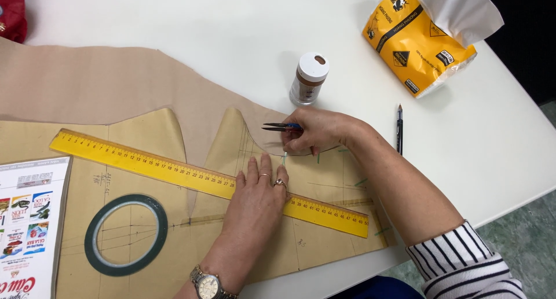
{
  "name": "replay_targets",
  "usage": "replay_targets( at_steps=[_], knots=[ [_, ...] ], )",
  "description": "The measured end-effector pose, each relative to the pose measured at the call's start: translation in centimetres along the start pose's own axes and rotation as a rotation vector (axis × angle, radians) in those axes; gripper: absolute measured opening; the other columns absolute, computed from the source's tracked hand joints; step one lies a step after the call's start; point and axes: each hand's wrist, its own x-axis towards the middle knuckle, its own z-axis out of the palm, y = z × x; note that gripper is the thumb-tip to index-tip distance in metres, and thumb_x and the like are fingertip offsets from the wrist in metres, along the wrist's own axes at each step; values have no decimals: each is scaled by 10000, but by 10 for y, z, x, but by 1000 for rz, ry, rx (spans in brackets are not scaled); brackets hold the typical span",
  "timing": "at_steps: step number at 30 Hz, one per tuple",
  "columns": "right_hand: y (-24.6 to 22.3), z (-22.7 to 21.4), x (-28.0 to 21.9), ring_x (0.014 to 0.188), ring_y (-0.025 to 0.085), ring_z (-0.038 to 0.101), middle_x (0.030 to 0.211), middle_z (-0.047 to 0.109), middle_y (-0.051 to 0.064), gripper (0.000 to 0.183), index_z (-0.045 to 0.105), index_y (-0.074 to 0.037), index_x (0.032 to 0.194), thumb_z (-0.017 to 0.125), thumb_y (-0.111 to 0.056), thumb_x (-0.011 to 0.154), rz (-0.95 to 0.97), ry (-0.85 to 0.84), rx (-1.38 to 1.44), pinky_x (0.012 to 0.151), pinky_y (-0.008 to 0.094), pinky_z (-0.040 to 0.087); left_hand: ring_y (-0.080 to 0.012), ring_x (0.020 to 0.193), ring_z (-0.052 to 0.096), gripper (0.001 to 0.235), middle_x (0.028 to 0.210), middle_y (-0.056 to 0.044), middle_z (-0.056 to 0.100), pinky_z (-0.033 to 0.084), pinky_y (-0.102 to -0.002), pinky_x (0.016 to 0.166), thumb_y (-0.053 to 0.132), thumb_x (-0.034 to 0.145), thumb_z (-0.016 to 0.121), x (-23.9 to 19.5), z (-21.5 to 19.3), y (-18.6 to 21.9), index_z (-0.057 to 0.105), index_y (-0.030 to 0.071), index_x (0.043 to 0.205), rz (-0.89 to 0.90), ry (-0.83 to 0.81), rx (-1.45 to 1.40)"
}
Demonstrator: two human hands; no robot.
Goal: The person uses a pair of scissors to cut a small piece of green tape from a roll. They then place the cut piece of tape onto a large brown paper pattern on the table, pressing it down to secure it.
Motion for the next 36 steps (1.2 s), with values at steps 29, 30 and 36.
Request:
replay_targets(
  at_steps=[29,30,36],
  knots=[
    [33,2,9,419,201,576,708,596,133,130,616,-9,976,629,-81,868,-164,328,79,394,310,506,-564,1151,475,351,1397,-207,456,530,-641,738,136,952,497,-1,-56,-13,542,-57,1240,154,-73,-63],
    [38,0,10,496,256,595,718,614,178,172,612,-11,1014,621,-131,891,-261,417,71,420,394,506,-549,1151,481,325,1390,-184,472,536,-631,747,101,936,493,-2,-48,-14,566,-45,1217,146,-23,-69],
    [29,28,-62,435,104,465,591,514,35,264,633,-54,962,514,-285,1011,-259,749,433,371,194,432,-439,1293,439,417,1394,-186,496,379,-672,987,143,943,523,-14,-47,-33,517,32,1345,152,113,-265]
  ],
)
